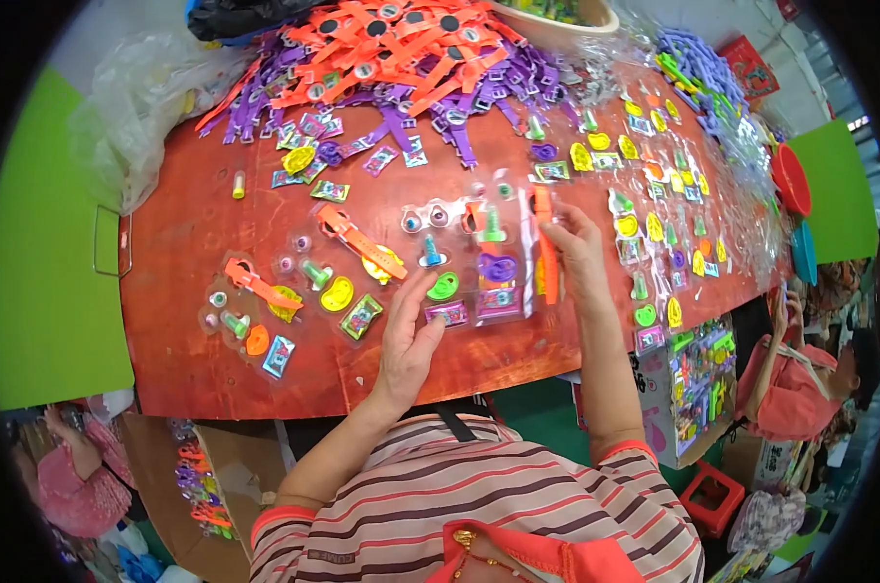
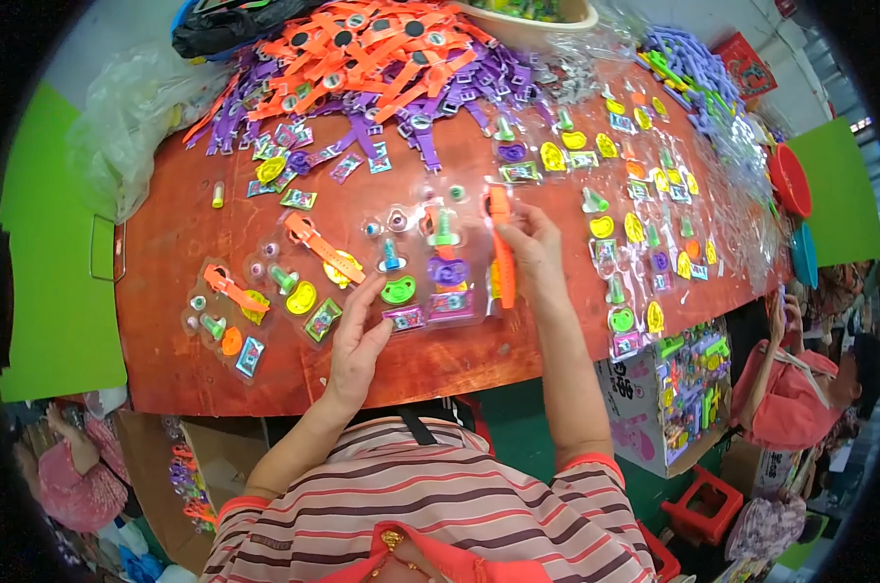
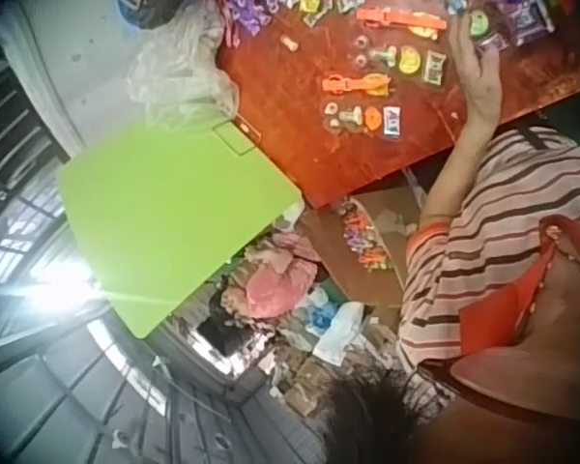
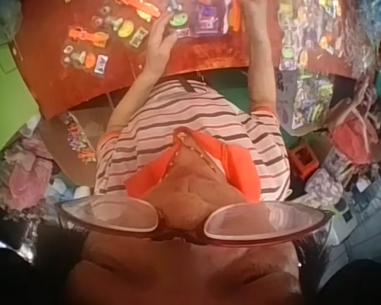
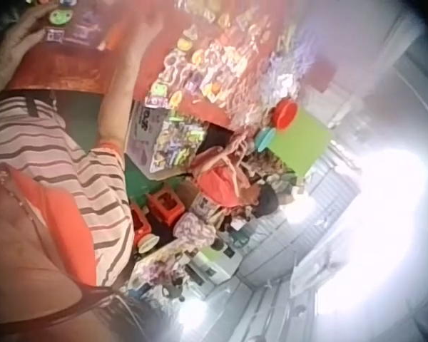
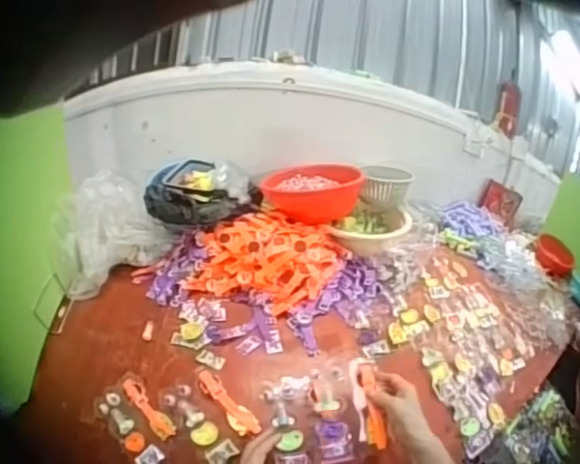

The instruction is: Assembling plastic toy parts on a workspace and packing them into a cardboard box.

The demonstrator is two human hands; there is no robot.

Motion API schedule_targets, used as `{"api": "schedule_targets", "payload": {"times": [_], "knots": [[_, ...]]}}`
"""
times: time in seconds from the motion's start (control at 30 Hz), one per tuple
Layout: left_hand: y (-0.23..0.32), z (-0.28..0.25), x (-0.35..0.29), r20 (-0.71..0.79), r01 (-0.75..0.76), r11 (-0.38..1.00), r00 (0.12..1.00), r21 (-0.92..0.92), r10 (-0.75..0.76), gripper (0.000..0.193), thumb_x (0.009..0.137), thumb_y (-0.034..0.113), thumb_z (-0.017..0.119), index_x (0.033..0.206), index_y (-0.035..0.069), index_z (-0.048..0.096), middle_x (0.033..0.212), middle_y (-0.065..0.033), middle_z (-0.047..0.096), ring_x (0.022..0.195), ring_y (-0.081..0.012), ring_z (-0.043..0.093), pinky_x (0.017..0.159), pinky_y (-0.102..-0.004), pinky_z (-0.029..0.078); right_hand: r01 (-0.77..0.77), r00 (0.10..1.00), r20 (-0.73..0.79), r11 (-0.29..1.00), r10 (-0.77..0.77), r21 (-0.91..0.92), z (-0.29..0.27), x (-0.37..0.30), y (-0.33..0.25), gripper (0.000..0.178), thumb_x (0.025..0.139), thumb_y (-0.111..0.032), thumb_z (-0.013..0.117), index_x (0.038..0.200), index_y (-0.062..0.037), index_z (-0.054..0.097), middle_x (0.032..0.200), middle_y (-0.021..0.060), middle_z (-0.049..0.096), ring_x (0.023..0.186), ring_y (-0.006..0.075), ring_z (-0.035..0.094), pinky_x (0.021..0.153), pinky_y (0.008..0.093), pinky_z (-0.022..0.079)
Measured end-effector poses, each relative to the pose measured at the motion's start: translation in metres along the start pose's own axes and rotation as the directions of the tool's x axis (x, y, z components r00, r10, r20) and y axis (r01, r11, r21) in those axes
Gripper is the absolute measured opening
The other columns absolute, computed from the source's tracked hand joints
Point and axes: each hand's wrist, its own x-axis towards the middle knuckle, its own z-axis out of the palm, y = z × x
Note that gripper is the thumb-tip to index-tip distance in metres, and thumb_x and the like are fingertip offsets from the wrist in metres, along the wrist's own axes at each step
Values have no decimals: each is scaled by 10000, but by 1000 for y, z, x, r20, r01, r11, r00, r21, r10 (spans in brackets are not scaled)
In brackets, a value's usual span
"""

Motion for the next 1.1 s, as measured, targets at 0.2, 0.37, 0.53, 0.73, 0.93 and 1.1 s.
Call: {"api": "schedule_targets", "payload": {"times": [0.2,0.37,0.53,0.73,0.93,1.1], "knots": [[-13,8,-3,-93,92,944,987,-317,-128,494,887,78,521,1372,27,445,1435,-135,378,1385,-224,296,1119,-321,227,36,999,17,970,-33,-242,43,12,31,376,833,-66,657,1181,41,563,851,22,570,748,94,560,652,225,454],[-4,16,-2,-119,120,909,976,-399,-181,494,881,80,516,1367,10,462,1430,-96,393,1370,-186,304,1126,-310,207,131,990,99,928,-102,-349,34,7,44,364,864,-87,622,1205,14,542,933,47,585,846,120,565,735,260,475],[-10,23,1,-102,84,810,979,-580,-175,487,881,-1,511,1362,27,444,1424,-75,349,1308,-165,375,1052,-303,349,58,996,76,983,-45,-174,30,-6,32,350,879,-47,594,1217,2,515,981,66,625,876,120,595,759,241,487],[19,6,-6,-149,12,864,984,-504,-100,497,887,43,520,1375,12,435,1443,-122,369,1357,-206,340,1114,-330,264,123,990,88,982,-111,-143,45,-16,0,353,890,-44,587,1231,5,508,977,62,628,853,109,610,720,244,504],[25,-34,-31,-374,-147,795,921,-588,-106,540,906,-14,476,1431,34,357,1489,-97,320,1341,-202,354,1099,-348,294,215,915,380,961,-135,-175,140,-1,-9,381,880,-77,614,1238,0,507,946,74,630,828,122,602,714,253,485],[13,-49,-38,-491,-168,760,844,-628,-218,549,905,-20,451,1442,-11,332,1470,-113,360,1296,-182,404,1088,-341,306,182,839,539,899,70,-399,185,26,23,398,884,-111,601,1245,21,501,945,69,623,829,112,580,706,243,453]]}}
